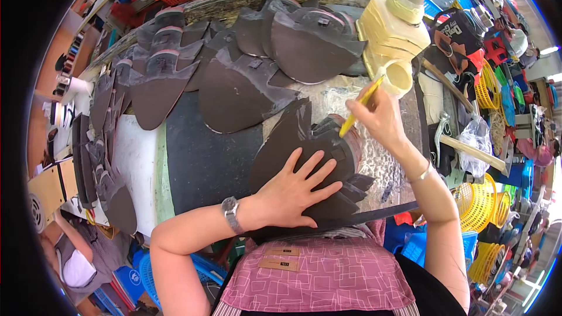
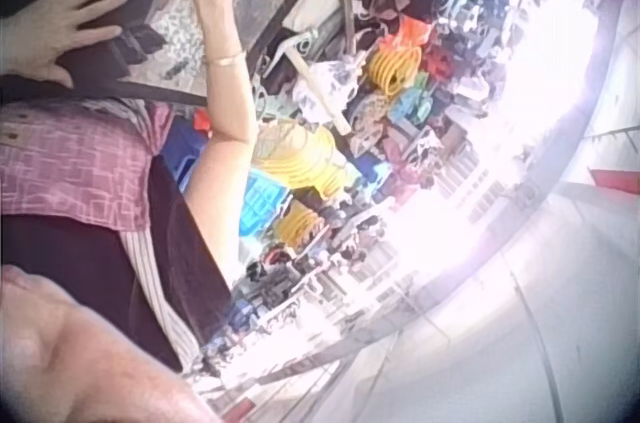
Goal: The person applies adhesive to shoe upper components using a brush and a hand spatula to spread the adhesive evenly.
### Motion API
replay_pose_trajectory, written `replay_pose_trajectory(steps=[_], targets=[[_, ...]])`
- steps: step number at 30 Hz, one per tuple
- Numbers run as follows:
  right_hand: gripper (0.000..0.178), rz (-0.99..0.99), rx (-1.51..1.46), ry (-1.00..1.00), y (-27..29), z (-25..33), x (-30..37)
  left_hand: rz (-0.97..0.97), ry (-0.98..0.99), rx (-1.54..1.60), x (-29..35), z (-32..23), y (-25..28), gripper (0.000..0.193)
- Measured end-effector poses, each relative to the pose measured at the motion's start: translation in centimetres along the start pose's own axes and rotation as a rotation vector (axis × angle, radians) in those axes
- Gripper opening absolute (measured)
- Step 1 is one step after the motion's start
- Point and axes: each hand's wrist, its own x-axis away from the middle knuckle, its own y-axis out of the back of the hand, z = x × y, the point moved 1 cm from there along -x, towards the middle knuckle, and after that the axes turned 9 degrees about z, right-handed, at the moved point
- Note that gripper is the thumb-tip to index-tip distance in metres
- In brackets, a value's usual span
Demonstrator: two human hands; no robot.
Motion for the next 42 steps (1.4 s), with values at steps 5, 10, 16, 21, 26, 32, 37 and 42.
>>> replay_pose_trajectory(steps=[5,10,16,21,26,32,37,42], targets=[[0.02,-0.049,-0.269,0.145,-1.4,-1.3,3.4,-0.013,0.026,0.02,0.1,-0.3,-1.0,0.073],[0.018,0.023,-0.514,0.201,-0.6,-3.4,10.5,-0.065,0.046,0.025,-0.4,0.0,-1.2,0.074],[0.027,0.13,-0.03,0.603,2.3,-3.0,7.2,-0.079,0.08,0.02,-0.7,-0.4,-1.6,0.082],[0.026,-0.296,-0.161,0.501,6.2,-2.3,5.5,-0.139,0.159,0.015,-0.5,-1.7,-1.8,0.083],[0.014,-0.391,-0.202,0.139,9.2,-4.3,0.8,-0.117,0.144,0.023,2.3,-1.4,-0.8,0.074],[0.015,-0.524,-0.345,0.03,8.8,-7.0,-1.4,-0.115,0.157,-0.025,3.0,-1.0,-0.5,0.068],[0.013,-0.216,-0.964,-0.172,3.9,-3.6,2.1,-0.165,0.141,-0.021,2.8,-0.4,-1.5,0.068],[0.022,0.259,-0.097,0.102,-2.4,2.3,2.0,-0.182,0.138,-0.042,3.1,-0.6,-1.7,0.066]])
